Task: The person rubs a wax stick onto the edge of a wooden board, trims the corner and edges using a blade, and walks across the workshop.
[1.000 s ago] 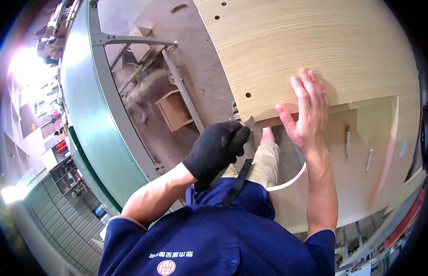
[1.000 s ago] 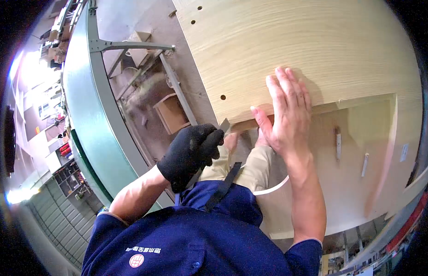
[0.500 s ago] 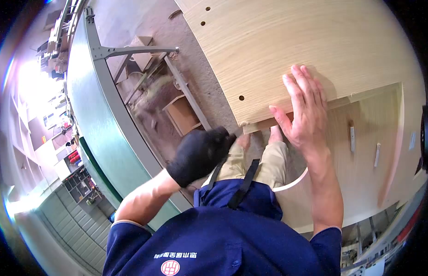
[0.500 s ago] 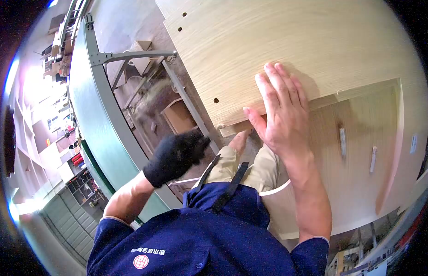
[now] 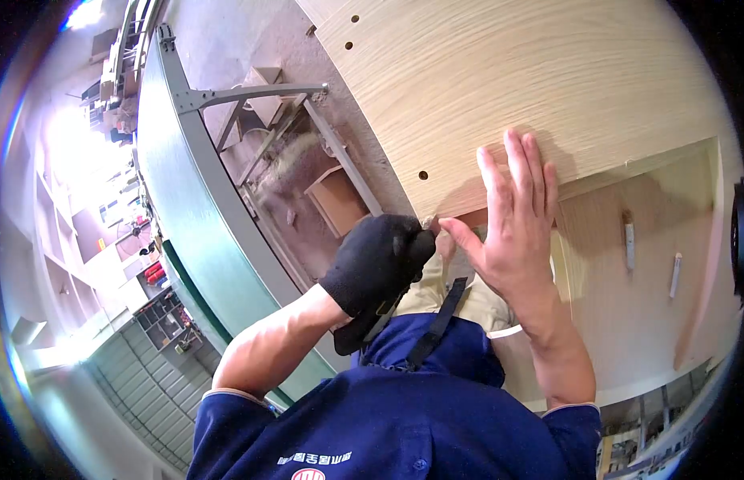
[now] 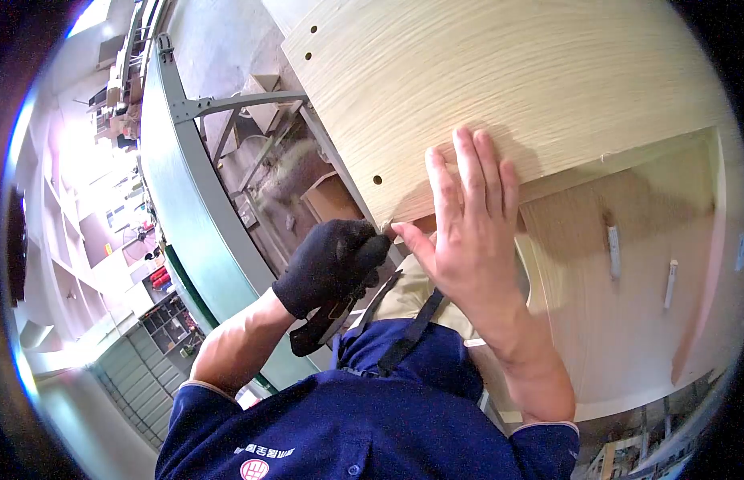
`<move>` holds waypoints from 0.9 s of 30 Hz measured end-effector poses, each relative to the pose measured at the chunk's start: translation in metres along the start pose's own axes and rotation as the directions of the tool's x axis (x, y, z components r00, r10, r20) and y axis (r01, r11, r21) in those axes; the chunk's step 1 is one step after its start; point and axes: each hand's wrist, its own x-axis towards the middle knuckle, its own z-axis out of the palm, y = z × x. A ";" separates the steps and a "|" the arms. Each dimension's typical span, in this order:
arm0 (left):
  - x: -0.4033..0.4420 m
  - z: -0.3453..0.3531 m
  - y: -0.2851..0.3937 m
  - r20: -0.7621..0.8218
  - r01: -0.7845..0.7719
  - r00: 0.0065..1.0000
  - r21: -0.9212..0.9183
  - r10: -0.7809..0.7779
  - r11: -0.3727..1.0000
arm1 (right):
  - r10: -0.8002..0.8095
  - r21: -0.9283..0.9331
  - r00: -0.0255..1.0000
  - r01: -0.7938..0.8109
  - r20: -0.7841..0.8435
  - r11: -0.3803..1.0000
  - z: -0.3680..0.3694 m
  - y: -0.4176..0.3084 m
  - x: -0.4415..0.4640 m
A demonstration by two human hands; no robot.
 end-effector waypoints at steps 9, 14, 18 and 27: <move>0.002 0.000 -0.007 -0.018 -0.022 1.000 0.038 0.023 0.999 | 0.113 -0.092 0.990 -0.105 0.087 0.990 0.014 -0.012 -0.001; 0.006 0.011 -0.025 -0.132 -0.154 0.977 0.092 0.165 0.984 | 0.128 -0.205 0.988 -0.108 0.090 0.973 0.018 -0.014 0.000; 0.004 0.007 -0.025 -0.136 -0.181 0.972 0.071 0.189 0.981 | 0.123 -0.228 0.989 -0.102 0.080 0.968 0.018 -0.015 0.001; 0.004 0.008 -0.036 -0.076 -0.129 0.988 0.071 0.134 0.989 | 0.146 -0.202 0.987 -0.130 0.063 0.971 0.024 -0.021 0.000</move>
